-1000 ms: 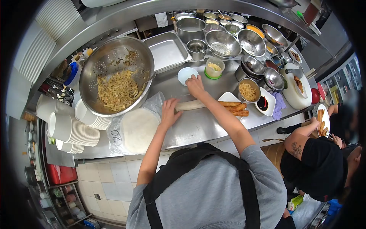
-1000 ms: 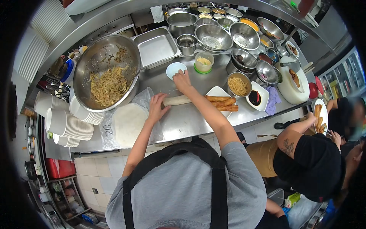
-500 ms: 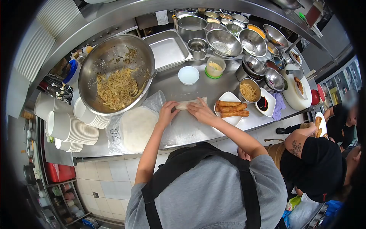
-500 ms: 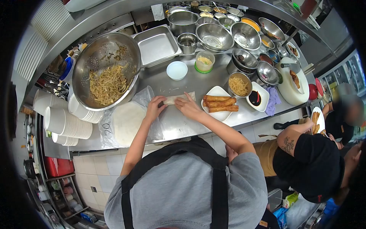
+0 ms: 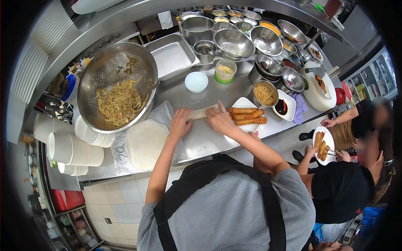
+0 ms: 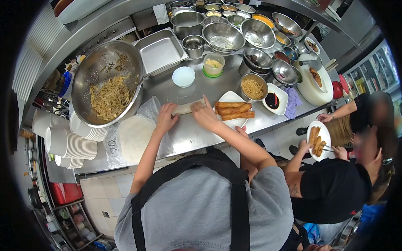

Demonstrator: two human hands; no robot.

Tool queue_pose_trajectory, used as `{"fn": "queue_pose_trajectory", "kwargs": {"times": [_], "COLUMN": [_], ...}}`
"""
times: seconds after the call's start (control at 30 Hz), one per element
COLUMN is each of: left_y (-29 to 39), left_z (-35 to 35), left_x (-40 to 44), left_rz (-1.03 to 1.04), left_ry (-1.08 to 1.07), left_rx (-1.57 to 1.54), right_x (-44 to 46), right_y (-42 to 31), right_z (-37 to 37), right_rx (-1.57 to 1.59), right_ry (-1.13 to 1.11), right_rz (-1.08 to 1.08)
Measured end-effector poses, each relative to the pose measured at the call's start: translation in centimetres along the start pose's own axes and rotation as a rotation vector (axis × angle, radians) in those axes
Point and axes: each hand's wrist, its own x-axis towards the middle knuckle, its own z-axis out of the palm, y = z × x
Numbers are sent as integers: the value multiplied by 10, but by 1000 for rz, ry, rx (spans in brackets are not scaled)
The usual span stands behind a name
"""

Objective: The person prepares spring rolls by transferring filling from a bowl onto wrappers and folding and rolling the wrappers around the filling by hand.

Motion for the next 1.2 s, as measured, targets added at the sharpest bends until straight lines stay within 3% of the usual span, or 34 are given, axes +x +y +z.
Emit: {"fn": "queue_pose_trajectory", "kwargs": {"times": [0.07, 0.17, 0.27, 0.37, 0.47, 0.57, 0.77, 0.87, 0.97, 1.2], "left_y": [11, 8, 4, 6, 4, 2, -6, -6, 9, 14], "left_z": [11, 34, 43, 36, 35, 33, 26, 15, 10, 25], "left_x": [5, 7, 2, -3, -5, -8, -16, -16, -1, 17], "left_rz": [60, 136, 189, 206, 188, 184, 194, 167, 195, 135], "left_ry": [-28, -62, -20, 33, 44, 59, 84, 84, 59, -159], "left_rx": [38, 143, 195, 202, 183, 164, 203, 158, 162, 191], "right_x": [13, 14, -1, -2, 11, 20, -2, 0, 18, 18], "right_y": [9, 13, 18, -8, -28, -32, -10, -15, -18, 12], "right_z": [33, 63, 75, 23, 22, 48, 35, 11, 44, 46], "right_rx": [-70, -71, -285, -315, -166, -46, -124, -170, -36, -66], "right_ry": [336, 290, 199, -254, -79, -58, -259, -236, 97, -43], "right_rz": [21, 62, 87, 224, 156, 148, 331, 433, 268, 379]}}
